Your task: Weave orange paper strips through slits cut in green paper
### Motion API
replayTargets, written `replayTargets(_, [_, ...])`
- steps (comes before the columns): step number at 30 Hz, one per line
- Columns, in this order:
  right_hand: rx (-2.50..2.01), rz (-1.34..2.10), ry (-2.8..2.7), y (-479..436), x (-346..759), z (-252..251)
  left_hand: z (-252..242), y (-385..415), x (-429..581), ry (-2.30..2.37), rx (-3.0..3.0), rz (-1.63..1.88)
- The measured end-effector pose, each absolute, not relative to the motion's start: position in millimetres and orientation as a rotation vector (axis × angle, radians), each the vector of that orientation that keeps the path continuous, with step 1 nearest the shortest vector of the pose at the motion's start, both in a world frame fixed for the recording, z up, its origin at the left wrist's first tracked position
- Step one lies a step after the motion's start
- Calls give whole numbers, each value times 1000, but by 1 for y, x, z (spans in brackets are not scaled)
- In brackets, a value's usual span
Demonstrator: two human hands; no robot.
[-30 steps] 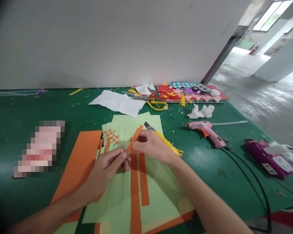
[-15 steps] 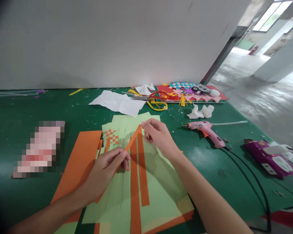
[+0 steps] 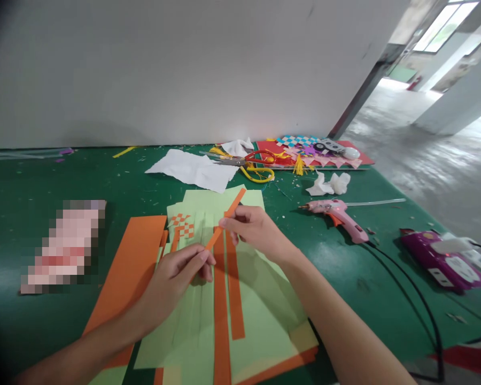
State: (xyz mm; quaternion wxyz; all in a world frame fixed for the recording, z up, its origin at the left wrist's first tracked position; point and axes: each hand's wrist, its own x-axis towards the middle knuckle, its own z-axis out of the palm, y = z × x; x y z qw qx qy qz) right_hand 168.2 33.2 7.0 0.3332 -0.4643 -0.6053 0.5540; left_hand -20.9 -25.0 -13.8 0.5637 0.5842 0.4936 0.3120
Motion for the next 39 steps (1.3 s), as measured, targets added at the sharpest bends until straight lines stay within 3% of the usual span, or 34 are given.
replayTargets(7, [-1220,1354,-1402,37,173,13,-10,-25,-20,1152,1397,739])
replayTargets(14, [-1178,1476,-1577,34,166,7,-12,-25,-21,1164,1381,735])
replayTargets(28, [-1157,1187,-1020,50,199,21,-9,-25,-23,1137,1342,751])
replayTargets(35, [-1411,1441,-1588,44,188,13,-8,-24,-23,1172,1359,774])
replayTargets(39, [-1482,1315,-1803,35,164,1,-6,-23,-23,1193,1371,791])
